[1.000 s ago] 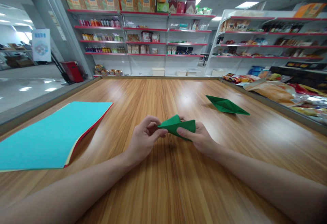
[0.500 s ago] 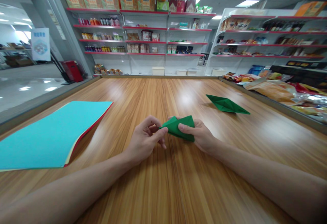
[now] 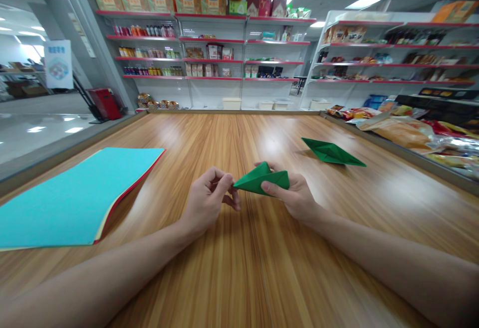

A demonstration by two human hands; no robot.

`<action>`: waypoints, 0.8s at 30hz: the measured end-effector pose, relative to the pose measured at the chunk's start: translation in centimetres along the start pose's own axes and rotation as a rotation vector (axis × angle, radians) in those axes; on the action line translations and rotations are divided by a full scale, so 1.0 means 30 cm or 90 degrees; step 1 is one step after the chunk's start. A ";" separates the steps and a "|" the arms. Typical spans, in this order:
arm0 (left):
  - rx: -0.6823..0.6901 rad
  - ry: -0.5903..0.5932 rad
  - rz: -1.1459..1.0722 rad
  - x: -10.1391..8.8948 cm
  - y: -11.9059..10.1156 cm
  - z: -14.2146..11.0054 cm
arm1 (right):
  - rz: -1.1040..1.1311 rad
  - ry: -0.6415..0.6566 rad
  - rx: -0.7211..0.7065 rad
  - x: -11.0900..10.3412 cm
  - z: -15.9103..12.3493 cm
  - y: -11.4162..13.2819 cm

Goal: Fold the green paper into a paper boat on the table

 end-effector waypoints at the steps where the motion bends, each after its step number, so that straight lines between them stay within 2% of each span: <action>1: -0.014 0.032 0.023 0.001 0.009 0.002 | -0.014 0.006 -0.009 -0.002 -0.001 0.001; 4: -0.007 0.090 0.222 0.006 0.031 0.003 | -0.046 0.040 -0.030 0.003 -0.005 0.008; 6: 0.057 0.071 0.380 0.008 0.035 0.001 | -0.066 0.073 -0.043 0.012 -0.008 0.014; 8: 0.114 0.040 0.457 0.008 0.036 0.000 | -0.077 0.090 -0.044 0.018 -0.010 0.016; 13: 0.122 0.015 0.440 0.002 0.043 -0.001 | -0.050 0.062 -0.019 0.014 -0.010 0.009; 24: 0.237 -0.002 0.461 0.006 0.027 -0.014 | -0.052 0.055 -0.030 0.027 -0.007 0.025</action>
Point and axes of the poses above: each hand's wrist, its own z-axis towards the middle knuckle, its own x-axis out of the palm, y = z × x, the point moved 1 cm from there along z, towards the middle knuckle, and after that the axes turned 14 degrees about z, right-handed, at the moved point
